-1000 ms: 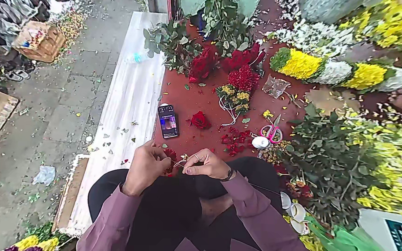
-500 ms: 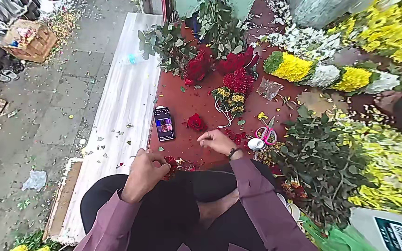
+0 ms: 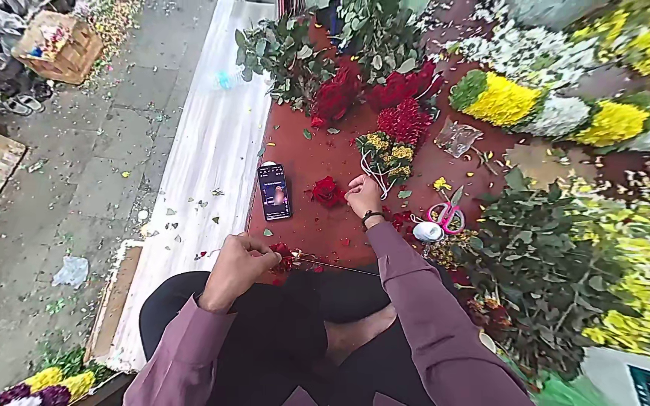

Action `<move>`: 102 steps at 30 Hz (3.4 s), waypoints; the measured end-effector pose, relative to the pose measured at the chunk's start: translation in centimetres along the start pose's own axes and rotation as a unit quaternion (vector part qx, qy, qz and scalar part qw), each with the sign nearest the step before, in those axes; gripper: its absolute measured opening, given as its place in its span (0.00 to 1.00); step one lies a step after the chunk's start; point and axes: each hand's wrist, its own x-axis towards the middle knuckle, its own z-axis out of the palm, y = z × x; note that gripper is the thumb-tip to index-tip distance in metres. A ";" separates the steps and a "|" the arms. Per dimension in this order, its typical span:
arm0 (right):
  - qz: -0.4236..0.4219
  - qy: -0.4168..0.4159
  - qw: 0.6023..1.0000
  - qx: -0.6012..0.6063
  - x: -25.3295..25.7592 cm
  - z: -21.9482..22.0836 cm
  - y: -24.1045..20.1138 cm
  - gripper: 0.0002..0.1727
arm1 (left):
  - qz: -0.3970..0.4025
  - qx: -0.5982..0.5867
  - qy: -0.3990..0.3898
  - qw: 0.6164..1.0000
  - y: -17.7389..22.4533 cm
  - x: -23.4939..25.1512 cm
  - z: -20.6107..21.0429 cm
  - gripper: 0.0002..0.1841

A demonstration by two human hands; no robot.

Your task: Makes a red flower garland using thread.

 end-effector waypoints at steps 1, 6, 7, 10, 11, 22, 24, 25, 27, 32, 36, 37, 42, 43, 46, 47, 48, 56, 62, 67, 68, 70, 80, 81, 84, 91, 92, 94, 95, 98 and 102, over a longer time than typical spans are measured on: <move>0.013 -0.022 0.999 0.041 -0.3 -0.1 0.3 0.26 | -0.010 -0.025 -0.011 1.000 0.2 -0.1 0.0 0.08; 0.023 -0.148 0.958 0.243 -6.3 -1.9 -1.6 0.17 | -0.024 -0.181 -0.041 0.982 0.5 -0.6 -0.4 0.06; 0.007 -0.165 0.950 0.266 -7.7 -2.1 -1.8 0.14 | -0.019 -0.204 -0.048 0.978 0.5 -0.6 -0.4 0.08; -0.019 -0.180 0.923 0.339 -10.8 -2.3 -3.5 0.11 | -0.010 -0.247 -0.068 0.967 0.6 -0.5 -0.5 0.09; -0.038 -0.179 0.914 0.361 -11.8 -2.3 -3.8 0.10 | -0.008 -0.249 -0.069 0.966 0.6 -0.5 -0.4 0.09; -0.173 -0.172 0.882 0.403 -16.5 -1.3 -4.9 0.14 | -0.011 -0.175 -0.036 0.984 0.4 -0.3 0.8 0.06; -0.152 -0.182 0.878 0.417 -16.6 -1.2 -4.7 0.10 | -0.016 -0.182 -0.036 0.982 0.6 -0.3 0.8 0.07; -0.141 -0.185 0.876 0.423 -16.7 -1.3 -4.8 0.09 | -0.017 -0.195 -0.041 0.980 0.7 -0.3 0.7 0.08; -0.114 -0.194 0.870 0.439 -17.0 -1.5 -5.1 0.10 | -0.027 -0.239 -0.065 0.969 0.9 -0.3 0.6 0.15; -0.096 -0.224 0.850 0.467 -18.5 -2.6 -6.4 0.08 | -0.032 -0.360 -0.095 0.927 1.3 -0.5 1.2 0.32; -0.212 -0.213 0.866 0.400 -19.8 -3.4 -7.0 0.08 | -0.022 -0.426 -0.100 0.899 1.7 -0.9 1.6 0.32; -0.227 -0.219 0.864 0.392 -20.0 -3.5 -7.1 0.08 | -0.017 -0.434 -0.108 0.894 1.7 -1.0 1.7 0.32; -0.230 -0.219 0.876 0.363 -20.4 -3.6 -7.3 0.09 | -0.021 -0.413 -0.113 0.903 1.4 -1.6 2.6 0.32; -0.231 -0.212 0.884 0.346 -20.4 -3.5 -7.3 0.07 | -0.024 -0.411 -0.109 0.905 1.4 -1.7 2.9 0.33; -0.240 -0.203 0.903 0.293 -20.4 -3.5 -7.1 0.05 | -0.018 -0.396 -0.097 0.913 1.7 -1.8 3.4 0.34; -0.238 -0.207 0.904 0.288 -20.4 -3.5 -7.1 0.05 | -0.013 -0.392 -0.096 0.915 1.7 -1.8 3.5 0.35; -0.233 -0.211 0.905 0.288 -20.3 -3.5 -7.0 0.05 | -0.010 -0.388 -0.094 0.917 1.7 -1.7 3.5 0.37; -0.302 -0.369 0.822 0.311 -19.2 -3.2 -6.4 0.30 | -0.026 -0.393 -0.069 0.917 1.5 -1.6 3.1 0.40; -0.332 -0.283 0.835 0.335 -19.6 -1.7 -6.1 0.11 | -0.025 -0.383 -0.079 0.920 1.5 -1.6 3.1 0.41; -0.281 -0.277 0.846 0.358 -20.2 -1.3 -6.1 0.09 | -0.007 -0.354 -0.069 0.933 1.4 -1.6 3.0 0.44; -0.273 -0.274 0.847 0.366 -20.4 -1.2 -6.1 0.08 | -0.008 -0.349 -0.069 0.935 1.4 -1.6 3.0 0.44; -0.253 -0.265 0.846 0.387 -20.7 -1.0 -6.2 0.07 | -0.013 -0.341 -0.066 0.938 1.5 -1.6 3.1 0.42; -0.143 -0.135 0.892 0.407 -19.2 -1.3 -5.6 0.16 | -0.047 -0.276 -0.006 0.960 0.9 -1.1 3.4 0.16; -0.132 -0.121 0.907 0.382 -18.7 -0.9 -5.2 0.16 | -0.046 -0.270 -0.008 0.962 0.8 -1.0 3.4 0.15; -0.089 -0.148 0.933 0.315 -17.6 -0.4 -4.3 0.18 | -0.039 -0.261 -0.010 0.964 0.8 -0.9 3.5 0.13; -0.017 -0.248 0.906 0.342 -17.4 -1.3 -4.8 0.22 | -0.016 -0.243 0.026 0.969 -0.3 -0.4 4.0 0.07; -0.015 -0.248 0.888 0.388 -17.4 -1.4 -4.7 0.22 | -0.016 -0.228 0.033 0.973 -0.5 -0.3 4.1 0.08; -0.013 -0.254 0.845 0.471 -17.2 -1.6 -4.8 0.23 | -0.012 -0.152 0.058 0.987 -0.8 0.0 4.2 0.10; -0.010 -0.261 0.825 0.501 -17.3 -1.7 -4.9 0.23 | -0.010 -0.097 0.074 0.992 -0.9 0.1 4.3 0.11; -0.009 -0.277 0.774 0.570 -17.7 -1.0 -5.0 0.22 | -0.002 0.026 0.086 0.996 -1.2 0.1 4.4 0.12; -0.010 -0.300 0.712 0.635 -17.7 0.3 -4.6 0.20 | 0.002 0.146 0.039 0.989 -0.5 -0.4 4.5 0.12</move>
